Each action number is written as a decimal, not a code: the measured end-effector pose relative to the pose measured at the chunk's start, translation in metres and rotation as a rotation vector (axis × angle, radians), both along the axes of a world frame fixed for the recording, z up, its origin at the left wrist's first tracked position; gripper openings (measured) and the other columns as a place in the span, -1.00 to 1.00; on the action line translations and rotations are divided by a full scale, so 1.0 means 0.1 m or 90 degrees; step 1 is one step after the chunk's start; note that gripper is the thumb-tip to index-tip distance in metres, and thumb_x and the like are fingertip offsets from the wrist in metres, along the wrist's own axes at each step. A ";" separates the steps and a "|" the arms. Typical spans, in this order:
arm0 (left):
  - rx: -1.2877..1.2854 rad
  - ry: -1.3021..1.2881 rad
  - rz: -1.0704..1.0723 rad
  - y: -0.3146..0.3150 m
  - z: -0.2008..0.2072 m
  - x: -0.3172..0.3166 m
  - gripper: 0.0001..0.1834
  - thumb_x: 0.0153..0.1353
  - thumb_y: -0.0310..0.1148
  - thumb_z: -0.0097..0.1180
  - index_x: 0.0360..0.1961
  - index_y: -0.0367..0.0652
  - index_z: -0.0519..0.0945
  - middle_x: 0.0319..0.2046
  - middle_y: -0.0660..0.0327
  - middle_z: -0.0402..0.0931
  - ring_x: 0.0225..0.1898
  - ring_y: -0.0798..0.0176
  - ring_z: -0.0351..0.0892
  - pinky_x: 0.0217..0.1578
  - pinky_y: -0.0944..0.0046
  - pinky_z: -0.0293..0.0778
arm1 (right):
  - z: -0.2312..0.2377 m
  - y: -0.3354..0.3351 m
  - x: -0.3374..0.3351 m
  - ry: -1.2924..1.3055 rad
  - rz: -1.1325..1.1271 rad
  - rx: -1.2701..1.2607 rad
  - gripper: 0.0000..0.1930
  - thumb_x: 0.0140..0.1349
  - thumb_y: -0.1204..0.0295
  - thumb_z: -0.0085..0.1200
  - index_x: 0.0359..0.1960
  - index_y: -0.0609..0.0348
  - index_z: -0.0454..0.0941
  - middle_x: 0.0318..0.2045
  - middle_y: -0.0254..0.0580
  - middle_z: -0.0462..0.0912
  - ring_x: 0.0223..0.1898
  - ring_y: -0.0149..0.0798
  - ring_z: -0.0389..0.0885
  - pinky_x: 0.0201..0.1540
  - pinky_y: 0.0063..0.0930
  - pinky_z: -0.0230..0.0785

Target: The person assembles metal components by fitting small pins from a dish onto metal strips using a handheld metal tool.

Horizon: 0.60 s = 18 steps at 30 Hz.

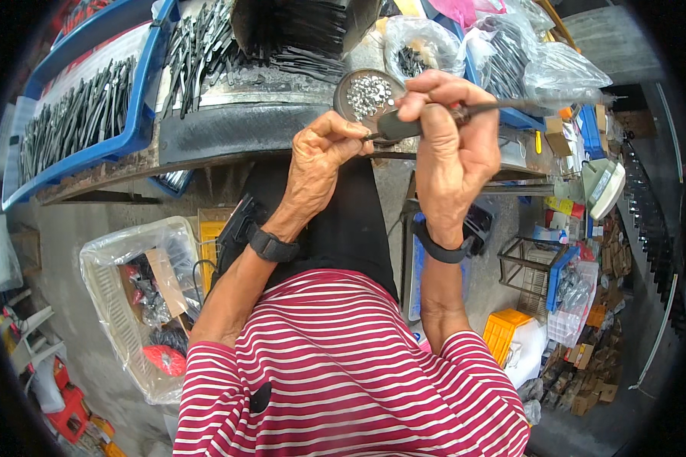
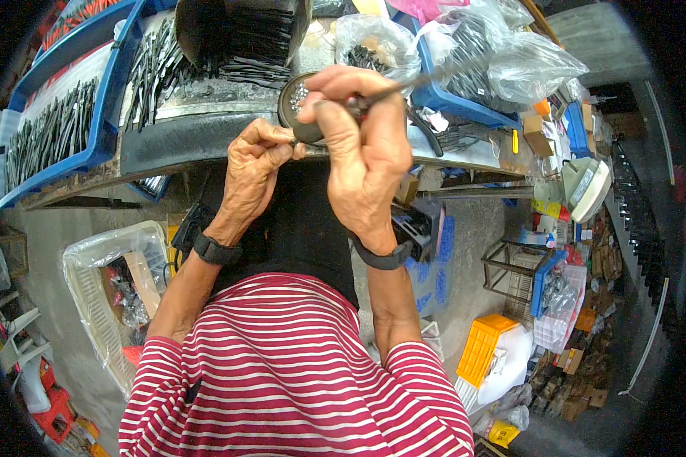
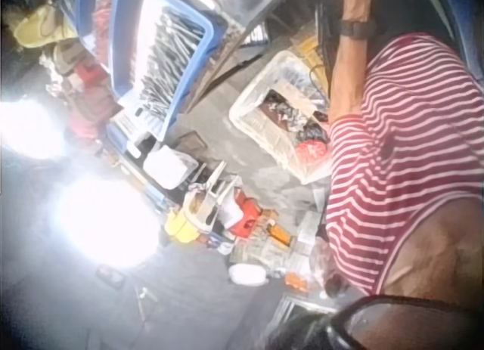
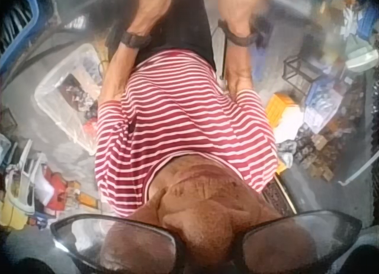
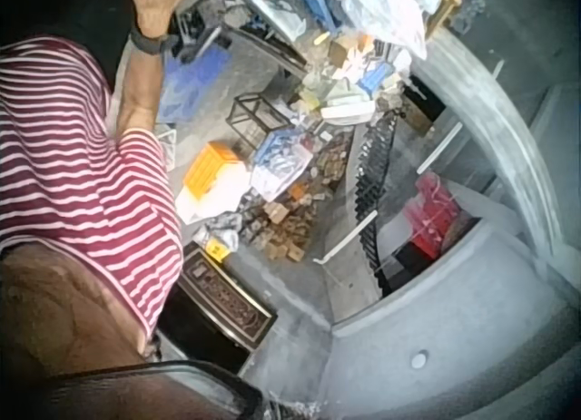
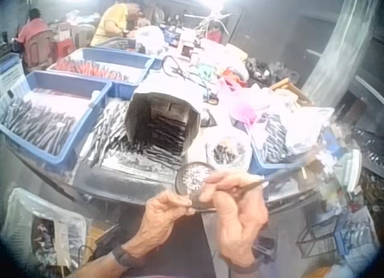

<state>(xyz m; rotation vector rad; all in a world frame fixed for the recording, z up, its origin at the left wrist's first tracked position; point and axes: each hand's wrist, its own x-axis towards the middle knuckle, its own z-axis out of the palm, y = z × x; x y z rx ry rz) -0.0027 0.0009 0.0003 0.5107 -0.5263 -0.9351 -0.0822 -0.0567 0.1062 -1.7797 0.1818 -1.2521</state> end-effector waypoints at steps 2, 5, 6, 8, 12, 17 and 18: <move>0.025 -0.008 -0.008 0.00 0.01 0.01 -0.93 0.04 -0.63 0.03 -0.42 -0.25 0.47 -0.39 0.18 0.50 -0.38 0.35 0.50 -0.25 0.40 0.43 | 0.02 -0.01 -0.07 -0.013 -0.024 0.006 -0.90 0.18 0.56 -0.10 -0.30 0.34 0.31 -0.30 -0.12 0.45 -0.41 -0.42 0.48 -0.28 -0.58 0.38; 0.021 0.014 -0.019 0.00 0.01 0.00 -0.90 0.00 -0.58 0.10 -0.41 -0.28 0.46 -0.39 0.15 0.49 -0.36 0.32 0.49 -0.20 0.36 0.40 | 0.13 -0.01 -0.08 -0.040 -0.018 -0.037 -0.89 0.17 0.57 -0.11 -0.28 0.34 0.31 -0.28 -0.02 0.45 -0.41 -0.39 0.49 -0.26 -0.54 0.39; 0.021 0.014 -0.020 0.00 0.01 0.00 -0.90 0.00 -0.58 0.10 -0.41 -0.28 0.46 -0.39 0.15 0.49 -0.36 0.32 0.49 -0.20 0.36 0.40 | 0.21 0.01 -0.10 -0.051 -0.024 -0.082 -0.88 0.17 0.57 -0.11 -0.27 0.34 0.30 -0.28 0.03 0.44 -0.42 -0.37 0.48 -0.26 -0.49 0.40; 0.021 0.009 -0.020 0.01 0.00 0.02 -0.90 0.01 -0.58 0.09 -0.41 -0.28 0.47 -0.40 0.16 0.49 -0.36 0.33 0.49 -0.21 0.37 0.41 | 0.40 0.08 -0.14 -0.123 0.006 -0.121 -0.88 0.20 0.59 -0.23 -0.25 0.29 0.32 -0.24 0.14 0.43 -0.41 -0.31 0.44 -0.18 -0.26 0.37; 0.023 -0.010 -0.022 0.01 0.02 -0.01 -0.91 0.02 -0.58 0.08 -0.40 -0.29 0.47 -0.41 0.17 0.49 -0.36 0.34 0.49 -0.22 0.38 0.41 | -0.04 0.03 -0.06 0.066 -0.020 -0.054 -0.89 0.17 0.56 -0.11 -0.29 0.30 0.27 -0.30 -0.01 0.45 -0.42 -0.40 0.47 -0.31 -0.56 0.38; 0.051 -0.036 -0.013 -0.03 0.04 0.04 -0.90 0.03 -0.57 0.07 -0.38 -0.31 0.47 -0.43 0.16 0.50 -0.38 0.35 0.49 -0.23 0.38 0.41 | -0.12 -0.08 -0.07 -0.105 -0.080 0.100 -0.94 0.18 0.59 -0.12 -0.33 0.32 0.31 -0.32 -0.10 0.46 -0.41 -0.44 0.46 -0.25 -0.60 0.35; 0.044 -0.028 -0.010 -0.03 0.05 0.04 -0.90 0.03 -0.57 0.07 -0.38 -0.31 0.46 -0.43 0.15 0.50 -0.40 0.35 0.48 -0.24 0.38 0.42 | -0.13 -0.12 -0.09 -0.125 -0.083 0.133 -0.93 0.18 0.58 -0.11 -0.33 0.32 0.32 -0.33 -0.10 0.46 -0.40 -0.45 0.46 -0.23 -0.59 0.34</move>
